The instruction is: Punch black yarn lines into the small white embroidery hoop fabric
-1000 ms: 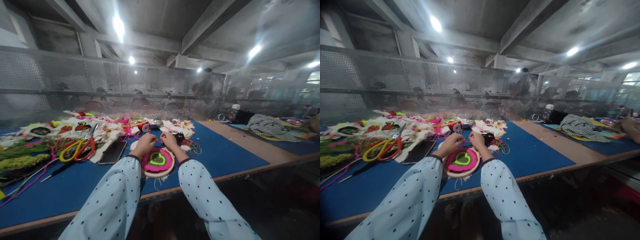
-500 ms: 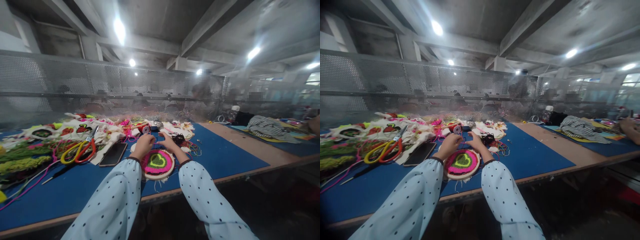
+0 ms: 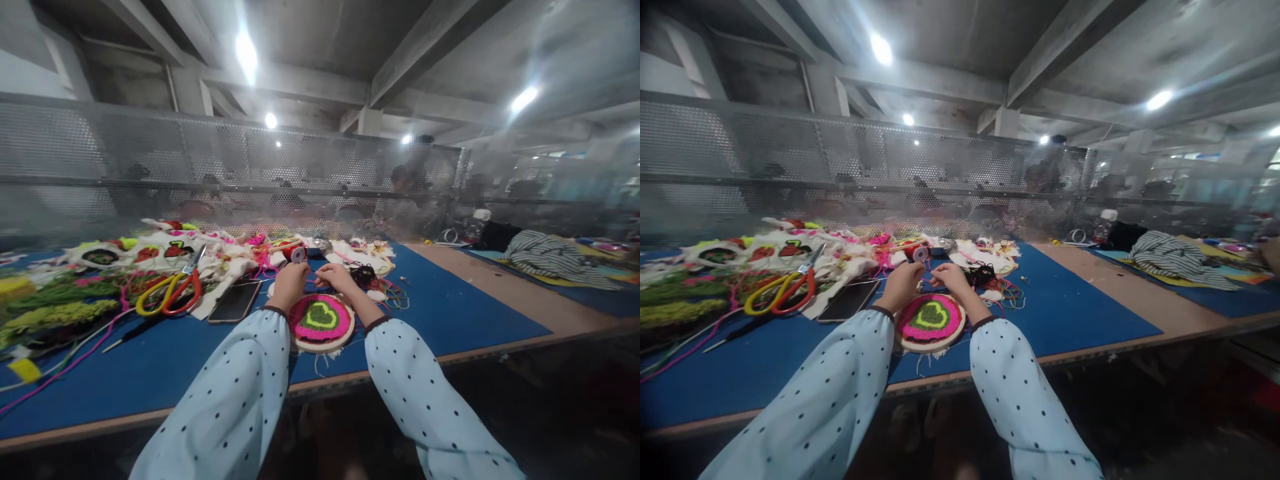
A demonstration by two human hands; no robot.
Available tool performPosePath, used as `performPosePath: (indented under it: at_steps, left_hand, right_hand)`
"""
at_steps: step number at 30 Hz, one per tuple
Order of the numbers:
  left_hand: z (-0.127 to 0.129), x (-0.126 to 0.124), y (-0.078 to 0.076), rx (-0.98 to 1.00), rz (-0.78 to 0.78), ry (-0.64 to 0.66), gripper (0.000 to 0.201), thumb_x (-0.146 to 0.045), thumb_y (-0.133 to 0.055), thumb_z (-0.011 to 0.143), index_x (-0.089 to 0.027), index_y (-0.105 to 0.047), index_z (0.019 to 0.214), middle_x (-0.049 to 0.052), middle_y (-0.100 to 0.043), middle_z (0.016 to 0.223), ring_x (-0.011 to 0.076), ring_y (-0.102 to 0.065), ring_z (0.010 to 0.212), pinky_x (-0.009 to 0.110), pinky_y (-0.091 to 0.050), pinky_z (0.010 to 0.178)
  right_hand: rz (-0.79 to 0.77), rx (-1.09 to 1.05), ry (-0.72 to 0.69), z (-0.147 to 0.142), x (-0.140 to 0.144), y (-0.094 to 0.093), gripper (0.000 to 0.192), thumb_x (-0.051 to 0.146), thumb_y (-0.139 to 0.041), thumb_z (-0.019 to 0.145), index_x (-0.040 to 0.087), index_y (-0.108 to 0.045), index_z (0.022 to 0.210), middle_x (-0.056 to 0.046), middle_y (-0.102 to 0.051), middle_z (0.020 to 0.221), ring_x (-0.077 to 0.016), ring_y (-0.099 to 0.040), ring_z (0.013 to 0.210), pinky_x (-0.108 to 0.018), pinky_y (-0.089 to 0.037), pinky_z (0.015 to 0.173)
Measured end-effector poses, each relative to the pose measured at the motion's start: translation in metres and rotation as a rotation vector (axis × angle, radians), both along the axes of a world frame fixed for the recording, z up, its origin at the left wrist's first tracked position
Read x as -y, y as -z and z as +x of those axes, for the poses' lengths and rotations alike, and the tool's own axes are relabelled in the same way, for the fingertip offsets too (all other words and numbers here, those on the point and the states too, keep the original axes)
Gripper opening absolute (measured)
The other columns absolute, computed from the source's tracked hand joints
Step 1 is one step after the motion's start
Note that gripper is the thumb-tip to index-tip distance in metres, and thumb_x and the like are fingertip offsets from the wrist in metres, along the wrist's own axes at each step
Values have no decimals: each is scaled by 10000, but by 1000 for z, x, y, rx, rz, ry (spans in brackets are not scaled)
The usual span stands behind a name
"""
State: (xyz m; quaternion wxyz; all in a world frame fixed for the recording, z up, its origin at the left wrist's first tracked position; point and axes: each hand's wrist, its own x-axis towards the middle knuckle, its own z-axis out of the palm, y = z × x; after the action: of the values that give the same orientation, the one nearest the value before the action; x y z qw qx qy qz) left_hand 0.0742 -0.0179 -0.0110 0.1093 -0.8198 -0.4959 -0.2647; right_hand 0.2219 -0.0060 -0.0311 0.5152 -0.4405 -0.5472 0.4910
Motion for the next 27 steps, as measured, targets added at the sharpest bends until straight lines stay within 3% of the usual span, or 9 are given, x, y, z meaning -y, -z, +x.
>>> performPosePath:
  at_steps: [6, 10, 16, 21, 27]
  left_hand:
    - [-2, -3, 5, 11, 11, 18, 280, -243, -375, 873, -195, -638, 957, 77, -620, 811, 188, -555, 814, 242, -381, 663]
    - [-2, -4, 7, -12, 4, 53, 267, -223, -401, 860, -200, -641, 974, 81, -613, 794, 193, -555, 787, 250, -390, 666]
    - [1, -6, 7, 93, -51, 242, 273, -182, -380, 863, -143, -649, 891, 80, -653, 873, 186, -539, 832, 268, -402, 747]
    - [3, -7, 8, 177, -82, 181, 257, -156, -373, 846, -131, -616, 927, 92, -649, 885, 184, -561, 802, 268, -409, 704]
    - [2, -3, 3, 153, -91, 131, 263, -188, -371, 843, -150, -608, 951, 81, -657, 818, 195, -575, 760, 264, -398, 657]
  right_hand:
    - [91, 155, 24, -2, 1, 0, 82, 188, -605, 708, 142, -568, 651, 47, -521, 430, -65, -471, 389, -171, -387, 431]
    - [137, 215, 124, 0, 3, -4, 87, 209, -570, 714, 153, -551, 649, 71, -453, 438, -63, -423, 401, -172, -355, 418]
    - [103, 273, 201, 1, 1, 1, 75, 208, -542, 716, 166, -538, 654, 62, -440, 469, -73, -410, 418, -189, -373, 426]
    - [130, 270, 157, -2, -1, 6, 69, 230, -520, 726, 176, -522, 682, 70, -421, 441, -77, -408, 407, -182, -357, 416]
    - [288, 355, 83, -5, 1, 7, 58, 229, -523, 710, 176, -534, 690, 64, -455, 438, -89, -446, 415, -186, -334, 427]
